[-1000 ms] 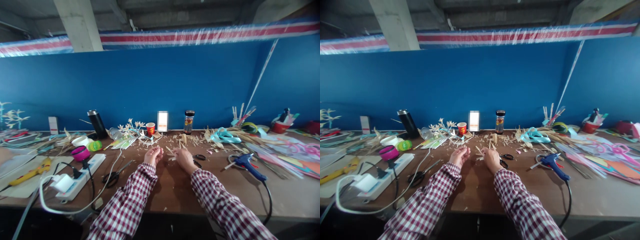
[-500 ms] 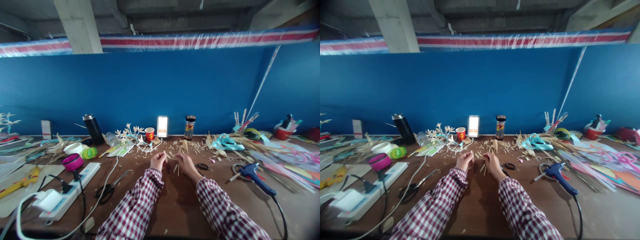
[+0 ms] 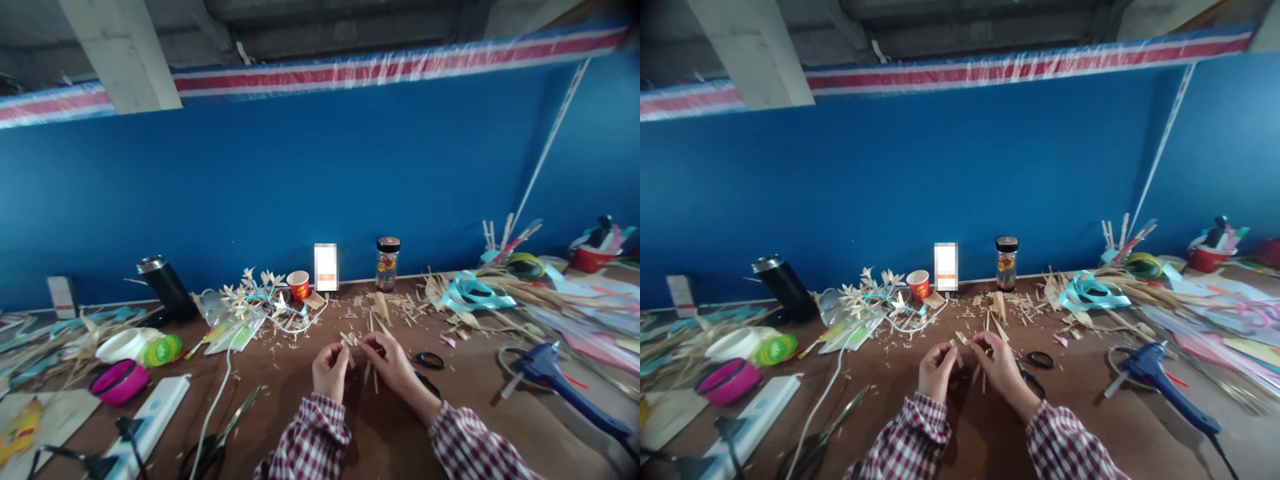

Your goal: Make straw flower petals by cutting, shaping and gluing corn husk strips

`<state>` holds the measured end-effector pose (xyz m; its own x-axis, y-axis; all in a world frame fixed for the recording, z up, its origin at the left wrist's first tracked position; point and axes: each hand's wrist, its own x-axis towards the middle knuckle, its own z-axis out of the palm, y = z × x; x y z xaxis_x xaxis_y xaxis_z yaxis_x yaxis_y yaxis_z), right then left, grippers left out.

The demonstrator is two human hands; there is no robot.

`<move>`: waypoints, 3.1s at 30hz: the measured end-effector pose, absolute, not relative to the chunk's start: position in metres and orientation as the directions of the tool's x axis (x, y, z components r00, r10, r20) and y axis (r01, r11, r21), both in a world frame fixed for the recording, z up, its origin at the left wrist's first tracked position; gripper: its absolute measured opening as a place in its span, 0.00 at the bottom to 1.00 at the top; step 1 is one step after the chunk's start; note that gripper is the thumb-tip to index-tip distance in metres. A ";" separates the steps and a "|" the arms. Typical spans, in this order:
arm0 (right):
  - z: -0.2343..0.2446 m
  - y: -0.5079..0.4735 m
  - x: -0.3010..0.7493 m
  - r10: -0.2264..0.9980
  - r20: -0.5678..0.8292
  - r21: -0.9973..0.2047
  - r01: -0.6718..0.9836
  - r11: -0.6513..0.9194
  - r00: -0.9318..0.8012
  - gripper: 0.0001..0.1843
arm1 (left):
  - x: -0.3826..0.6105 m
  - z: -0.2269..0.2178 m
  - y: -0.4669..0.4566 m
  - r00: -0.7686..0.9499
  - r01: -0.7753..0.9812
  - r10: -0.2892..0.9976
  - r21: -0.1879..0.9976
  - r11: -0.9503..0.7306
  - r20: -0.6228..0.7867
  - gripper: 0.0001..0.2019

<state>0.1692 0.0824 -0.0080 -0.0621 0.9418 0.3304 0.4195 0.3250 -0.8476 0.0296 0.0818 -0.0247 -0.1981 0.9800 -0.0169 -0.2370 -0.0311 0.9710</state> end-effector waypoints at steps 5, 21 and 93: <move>-0.004 0.083 0.163 0.953 0.292 -0.897 0.323 0.302 -0.080 0.08 | 0.029 -0.020 0.085 -0.254 -0.273 0.962 0.962 0.027 -0.099 0.11; -0.005 0.074 0.164 0.950 0.270 -0.921 0.247 0.303 -0.157 0.07 | 0.042 -0.034 0.088 -0.111 -0.441 0.982 0.893 0.087 -0.150 0.12; -0.008 0.070 0.167 0.949 0.301 -0.927 0.203 0.314 -0.092 0.07 | 0.042 -0.023 0.082 -0.093 -0.555 0.957 0.812 0.180 -0.276 0.09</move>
<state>0.1672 0.0701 -0.0076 -0.0919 0.9491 0.3014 0.2028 0.3142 -0.9275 0.0423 0.0822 -0.0226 -0.0933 0.9566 -0.2760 -0.5554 0.1801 0.8119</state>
